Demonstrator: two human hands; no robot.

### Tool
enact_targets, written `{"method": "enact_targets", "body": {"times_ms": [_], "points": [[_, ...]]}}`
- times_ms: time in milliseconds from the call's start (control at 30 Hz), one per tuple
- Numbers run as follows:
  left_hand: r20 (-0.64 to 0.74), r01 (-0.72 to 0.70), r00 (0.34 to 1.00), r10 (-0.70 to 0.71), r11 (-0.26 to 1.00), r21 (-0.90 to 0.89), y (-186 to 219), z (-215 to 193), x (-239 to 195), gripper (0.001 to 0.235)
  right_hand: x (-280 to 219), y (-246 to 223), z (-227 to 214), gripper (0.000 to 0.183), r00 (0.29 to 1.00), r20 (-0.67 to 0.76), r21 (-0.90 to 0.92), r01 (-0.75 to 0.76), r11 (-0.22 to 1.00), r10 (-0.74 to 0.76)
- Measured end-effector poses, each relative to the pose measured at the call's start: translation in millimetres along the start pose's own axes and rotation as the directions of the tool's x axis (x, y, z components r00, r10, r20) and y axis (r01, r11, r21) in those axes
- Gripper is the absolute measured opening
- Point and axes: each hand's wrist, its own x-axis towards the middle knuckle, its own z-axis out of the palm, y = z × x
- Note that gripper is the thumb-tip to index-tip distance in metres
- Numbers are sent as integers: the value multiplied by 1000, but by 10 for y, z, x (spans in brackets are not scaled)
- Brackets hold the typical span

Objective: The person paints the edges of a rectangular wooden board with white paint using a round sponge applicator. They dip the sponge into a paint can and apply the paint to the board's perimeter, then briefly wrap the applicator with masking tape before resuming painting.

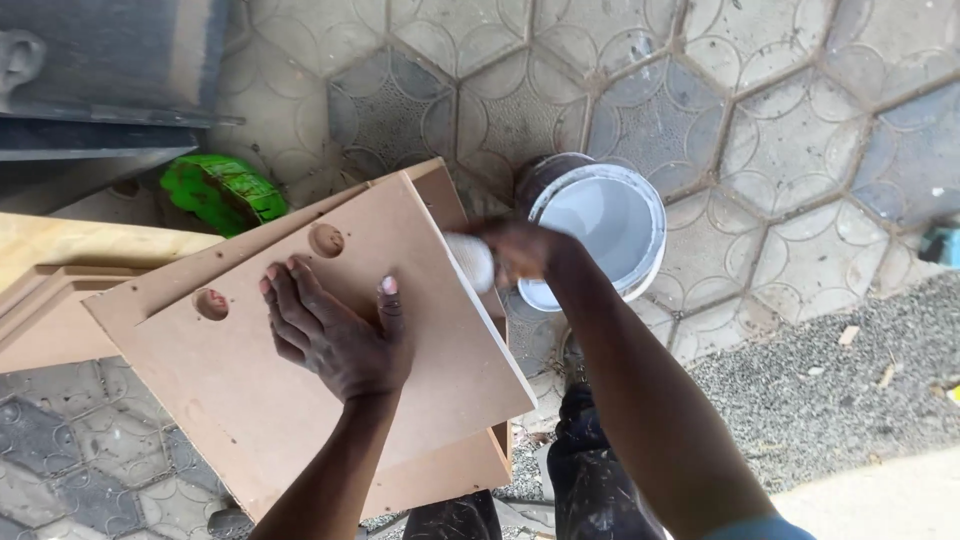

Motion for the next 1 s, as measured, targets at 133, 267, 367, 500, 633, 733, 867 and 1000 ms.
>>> {"method": "enact_targets", "body": {"times_ms": [133, 267, 367, 500, 633, 733, 867, 1000], "points": [[0, -6, 1000, 6, 999, -34, 11, -6, -7, 95, -666, 882, -224, 48, 961, -45, -175, -276, 945, 273], [-15, 0, 1000, -1, 1000, -20, -5, 10, -4, 96, -880, 1181, -149, 35, 991, 89, 182, -119, 976, 104], [-19, 2, 1000, -2, 1000, -9, -10, 17, -4, 96, -392, 726, 37, 29, 992, -20, 249, 128, 960, -127], [-8, 10, 1000, -10, 1000, -25, -18, 33, -13, 96, 675, -239, 214, 29, 761, -242, -96, 599, 795, -602], [-16, -2, 1000, 2, 1000, -3, -46, 43, -48, 96, -2, 168, 103, 24, 605, -83, -472, 676, 566, -792], [-17, 9, 1000, -10, 1000, -15, 23, 15, 14, 98, -727, 987, -95, 15, 758, -130, -678, 403, 615, -639], [-72, 25, 997, -25, 1000, -4, 118, -74, 17, 92, -1076, 1439, 101, 19, 801, -353, -660, 154, 736, -484], [-16, 8, 1000, -8, 1000, -19, -26, 32, -15, 100, -122, 418, 345, 11, 468, -191, -727, 524, 444, -863]]}}
